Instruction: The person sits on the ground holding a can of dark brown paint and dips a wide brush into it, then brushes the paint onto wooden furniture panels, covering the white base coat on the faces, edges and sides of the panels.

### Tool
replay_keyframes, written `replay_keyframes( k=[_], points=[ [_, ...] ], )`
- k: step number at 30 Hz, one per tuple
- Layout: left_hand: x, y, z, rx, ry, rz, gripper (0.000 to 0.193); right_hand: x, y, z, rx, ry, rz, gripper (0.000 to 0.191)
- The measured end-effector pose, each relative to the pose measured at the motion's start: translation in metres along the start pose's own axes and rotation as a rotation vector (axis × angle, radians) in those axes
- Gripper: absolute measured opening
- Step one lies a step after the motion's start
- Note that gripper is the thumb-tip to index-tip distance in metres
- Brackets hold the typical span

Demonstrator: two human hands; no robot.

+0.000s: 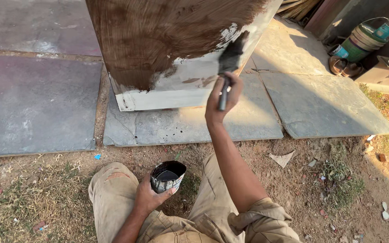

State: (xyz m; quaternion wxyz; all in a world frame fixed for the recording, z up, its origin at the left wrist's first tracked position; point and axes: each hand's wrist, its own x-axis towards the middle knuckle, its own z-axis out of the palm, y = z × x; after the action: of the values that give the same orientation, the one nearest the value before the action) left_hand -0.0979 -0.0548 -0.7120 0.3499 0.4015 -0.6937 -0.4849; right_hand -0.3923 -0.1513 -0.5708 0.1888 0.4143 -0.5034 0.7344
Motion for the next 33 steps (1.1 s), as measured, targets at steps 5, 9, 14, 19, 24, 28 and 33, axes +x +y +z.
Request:
replay_keyframes(
  k=[5, 9, 14, 19, 24, 28, 33],
  points=[
    [0.001, 0.003, 0.002, -0.007, 0.012, 0.018, 0.075, 0.015, -0.015, -0.001, -0.151, 0.000, -0.184, 0.016],
    [0.002, 0.005, 0.004, 0.021, -0.015, -0.068, 0.073, 0.040, -0.034, 0.000, -0.180, 0.028, -0.216, 0.013],
    [0.003, 0.005, 0.007, 0.009, -0.002, -0.009, 0.072, 0.082, -0.047, -0.006, -0.159, 0.124, -0.192, 0.008],
    [0.005, 0.004, 0.008, 0.110, -0.007, -0.077, 0.076, 0.071, -0.043, -0.029, -0.269, 0.020, -0.225, 0.012],
    [0.007, 0.001, 0.008, 0.096, -0.008, -0.075, 0.078, 0.021, -0.031, -0.060, -0.176, -0.314, 0.441, 0.018],
    [0.006, 0.000, 0.009, 0.019, 0.026, 0.048, 0.086, 0.084, -0.022, -0.067, -0.121, -0.364, 0.310, 0.034],
    [0.008, 0.000, 0.009, 0.061, -0.013, -0.047, 0.083, 0.237, -0.023, -0.075, 0.035, -0.125, -0.245, 0.039]
  ],
)
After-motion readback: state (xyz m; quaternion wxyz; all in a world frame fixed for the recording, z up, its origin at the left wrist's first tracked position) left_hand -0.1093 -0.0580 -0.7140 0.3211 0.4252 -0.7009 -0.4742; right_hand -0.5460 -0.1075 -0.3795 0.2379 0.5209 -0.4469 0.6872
